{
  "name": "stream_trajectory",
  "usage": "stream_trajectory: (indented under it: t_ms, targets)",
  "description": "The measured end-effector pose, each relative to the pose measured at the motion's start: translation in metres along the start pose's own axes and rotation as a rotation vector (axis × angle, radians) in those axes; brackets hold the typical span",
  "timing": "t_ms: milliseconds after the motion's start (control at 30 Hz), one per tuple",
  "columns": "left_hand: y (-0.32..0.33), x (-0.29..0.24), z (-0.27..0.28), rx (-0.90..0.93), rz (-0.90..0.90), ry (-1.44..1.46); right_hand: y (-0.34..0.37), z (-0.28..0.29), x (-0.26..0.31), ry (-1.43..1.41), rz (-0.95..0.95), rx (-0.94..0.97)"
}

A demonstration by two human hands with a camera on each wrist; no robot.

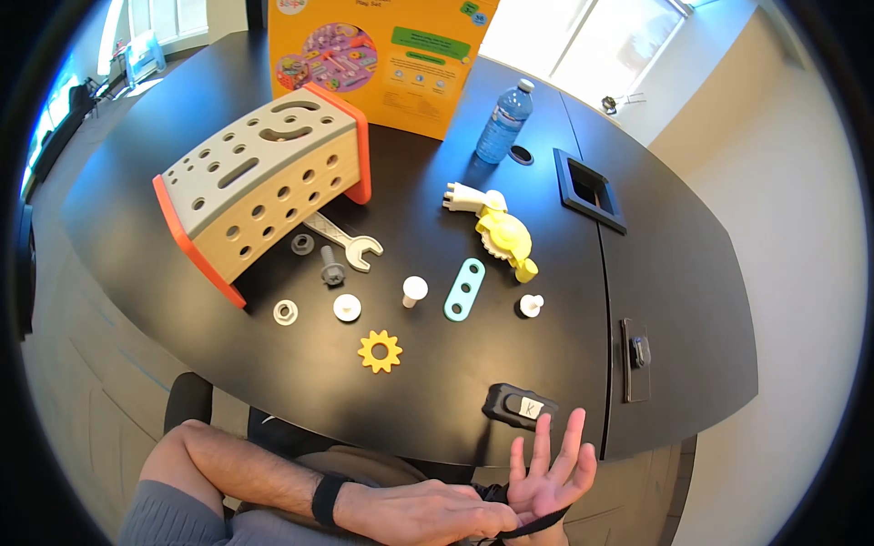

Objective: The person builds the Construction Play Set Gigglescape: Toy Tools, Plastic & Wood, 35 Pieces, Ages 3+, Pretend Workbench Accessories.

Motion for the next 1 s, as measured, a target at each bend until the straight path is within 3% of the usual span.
stream_trajectory:
  t_ms: [67,133,233,433,500,667,733,800,833,867,1000]
  targets:
    - [0.001,0.0,-0.006,0.031,-0.015,0.008,0.0,-0.001,0.003,0.109,0.009,-0.005]
    - [0.002,0.027,-0.012,0.185,-0.011,-0.055,-0.011,-0.003,-0.001,0.121,0.0,-0.13]
    - [-0.015,0.001,0.006,0.117,-0.068,-0.002,-0.024,-0.005,0.0,0.371,0.02,-0.158]
    - [-0.019,0.002,-0.019,0.356,-0.167,0.087,-0.053,-0.025,0.029,0.513,0.345,-0.041]
    - [-0.024,0.004,-0.008,0.178,-0.261,-0.038,-0.058,-0.028,0.029,0.592,0.397,-0.052]
    - [-0.02,-0.013,0.015,0.144,-0.243,-0.39,-0.072,-0.036,0.03,0.949,0.448,-0.107]
    - [-0.018,-0.018,0.022,0.207,-0.111,-0.533,-0.08,-0.036,0.035,0.931,0.444,-0.099]
    - [-0.019,-0.017,0.029,-0.088,-0.199,-0.644,-0.09,-0.033,0.042,0.919,0.432,-0.096]
    - [-0.022,-0.024,0.048,-0.124,-0.22,-0.735,-0.098,-0.03,0.047,0.986,0.446,-0.053]
    - [-0.019,-0.029,0.061,-0.026,-0.146,-0.76,-0.107,-0.027,0.052,1.054,0.46,-0.012]
    - [-0.016,-0.041,0.105,-0.107,-0.03,-0.681,-0.144,-0.018,0.056,0.973,0.577,0.004]
Point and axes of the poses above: each hand's wrist, its own y-axis away from the middle knuckle, its own z-axis out of the back of the hand, x = y × z, the point moved 2 cm from there along -y, towards the middle knuckle, and after that the axes turned 13 degrees about x, right-handed, at the moved point
